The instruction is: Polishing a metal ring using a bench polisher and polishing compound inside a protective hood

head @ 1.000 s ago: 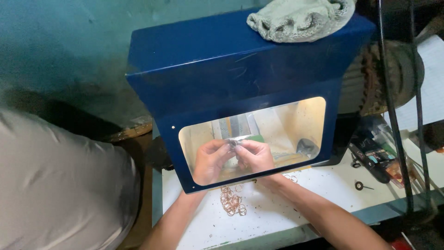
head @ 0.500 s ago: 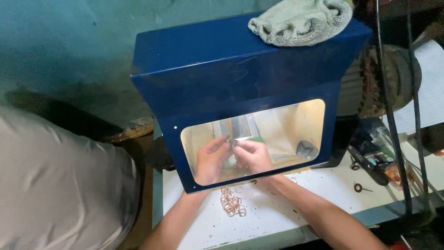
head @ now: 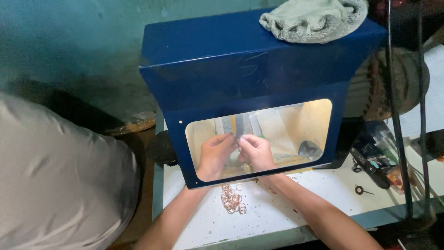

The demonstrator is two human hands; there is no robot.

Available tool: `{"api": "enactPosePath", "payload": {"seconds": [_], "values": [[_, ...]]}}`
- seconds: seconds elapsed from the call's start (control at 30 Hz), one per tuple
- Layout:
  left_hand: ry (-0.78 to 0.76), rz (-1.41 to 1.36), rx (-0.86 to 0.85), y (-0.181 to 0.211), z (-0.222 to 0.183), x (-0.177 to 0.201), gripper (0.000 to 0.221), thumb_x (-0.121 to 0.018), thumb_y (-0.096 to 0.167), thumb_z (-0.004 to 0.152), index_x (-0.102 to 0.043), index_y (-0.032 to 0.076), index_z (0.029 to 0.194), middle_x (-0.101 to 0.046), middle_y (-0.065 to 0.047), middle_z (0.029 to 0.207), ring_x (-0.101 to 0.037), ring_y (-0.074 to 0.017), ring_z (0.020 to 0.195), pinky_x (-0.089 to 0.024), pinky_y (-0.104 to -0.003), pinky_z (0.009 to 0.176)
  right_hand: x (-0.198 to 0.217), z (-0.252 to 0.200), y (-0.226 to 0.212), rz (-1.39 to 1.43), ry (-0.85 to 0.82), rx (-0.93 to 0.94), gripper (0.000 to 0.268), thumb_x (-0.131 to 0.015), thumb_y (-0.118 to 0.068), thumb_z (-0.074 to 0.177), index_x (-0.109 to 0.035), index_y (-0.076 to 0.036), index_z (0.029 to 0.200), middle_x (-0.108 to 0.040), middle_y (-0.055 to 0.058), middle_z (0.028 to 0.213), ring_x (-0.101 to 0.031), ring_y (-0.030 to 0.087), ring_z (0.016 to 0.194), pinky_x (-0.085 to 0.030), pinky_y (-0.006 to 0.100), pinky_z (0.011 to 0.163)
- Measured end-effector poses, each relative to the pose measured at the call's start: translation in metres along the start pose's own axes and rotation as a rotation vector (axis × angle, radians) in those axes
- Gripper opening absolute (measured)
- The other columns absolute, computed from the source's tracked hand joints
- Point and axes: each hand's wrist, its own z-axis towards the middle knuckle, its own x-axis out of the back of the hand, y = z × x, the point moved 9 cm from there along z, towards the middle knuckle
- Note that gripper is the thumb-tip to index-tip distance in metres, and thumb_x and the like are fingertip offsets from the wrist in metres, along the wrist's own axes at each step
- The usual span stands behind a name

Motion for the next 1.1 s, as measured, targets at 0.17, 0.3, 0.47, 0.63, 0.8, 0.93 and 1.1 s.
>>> {"api": "enactPosePath", "payload": {"seconds": [0.17, 0.3, 0.47, 0.63, 0.8, 0.93, 1.1], "values": [[-0.045, -0.015, -0.040, 0.007, -0.012, -0.005, 0.024, -0.081, -0.002, 0.083, -0.072, -0.004, 0.105, -0.076, -0.016, 0.097, -0.077, -0.0321, 0.087, -0.065, -0.046, 0.086, -0.013, -0.021, -0.034, -0.107, -0.043, 0.082, 0.010, -0.076, -0.002, 0.089, -0.077, 0.002, 0.098, -0.063, 0.011, 0.064, -0.056, 0.013, 0.048, -0.054, 0.030, 0.045], [-0.096, -0.028, -0.076, 0.013, -0.020, -0.007, 0.019, -0.085, -0.002, 0.080, -0.075, -0.006, 0.095, -0.076, -0.023, 0.093, -0.077, -0.0368, 0.086, -0.064, -0.054, 0.083, -0.007, -0.021, -0.033, -0.148, -0.095, 0.130, 0.012, -0.079, 0.000, 0.086, -0.080, 0.001, 0.098, -0.067, 0.015, 0.065, -0.062, 0.017, 0.048, -0.055, 0.032, 0.044], [-0.091, -0.050, -0.037, 0.000, -0.011, -0.003, 0.016, -0.084, -0.005, 0.080, -0.074, -0.007, 0.093, -0.076, -0.023, 0.090, -0.077, -0.0377, 0.084, -0.064, -0.054, 0.084, -0.002, -0.015, -0.026, -0.097, -0.090, 0.127, 0.011, -0.074, -0.004, 0.091, -0.080, 0.001, 0.099, -0.061, 0.010, 0.060, -0.056, 0.014, 0.047, -0.054, 0.031, 0.045], [-0.092, -0.022, 0.016, -0.002, 0.000, -0.006, 0.012, -0.080, -0.003, 0.085, -0.073, -0.005, 0.094, -0.076, -0.016, 0.091, -0.077, -0.0328, 0.085, -0.064, -0.050, 0.088, -0.003, -0.005, -0.018, -0.073, -0.047, 0.113, 0.012, -0.069, -0.006, 0.095, -0.078, 0.002, 0.098, -0.061, 0.009, 0.063, -0.052, 0.010, 0.049, -0.053, 0.029, 0.047], [-0.106, -0.011, -0.032, 0.011, -0.010, -0.005, 0.026, -0.077, -0.005, 0.085, -0.071, 0.000, 0.110, -0.075, -0.014, 0.095, -0.077, -0.0313, 0.090, -0.063, -0.048, 0.092, -0.011, -0.012, -0.032, -0.141, -0.120, 0.208, 0.009, -0.075, 0.000, 0.088, -0.079, 0.001, 0.096, -0.064, 0.014, 0.060, -0.058, 0.016, 0.044, -0.053, 0.031, 0.044], [-0.133, 0.012, -0.060, 0.020, -0.028, -0.014, 0.021, -0.085, -0.002, 0.080, -0.075, -0.003, 0.098, -0.077, -0.017, 0.094, -0.077, -0.0300, 0.088, -0.065, -0.049, 0.087, -0.017, -0.026, -0.050, -0.198, -0.153, 0.222, 0.008, -0.077, -0.002, 0.088, -0.081, 0.001, 0.095, -0.062, 0.013, 0.054, -0.057, 0.014, 0.045, -0.049, 0.027, 0.044], [-0.132, 0.004, -0.033, 0.019, -0.028, -0.018, 0.017, -0.085, -0.004, 0.079, -0.074, -0.007, 0.091, -0.077, -0.021, 0.094, -0.077, -0.0357, 0.089, -0.063, -0.053, 0.088, 0.007, -0.009, -0.022, -0.154, -0.105, 0.156, 0.011, -0.076, -0.005, 0.090, -0.081, 0.000, 0.098, -0.063, 0.014, 0.056, -0.058, 0.016, 0.044, -0.051, 0.029, 0.042]]}}
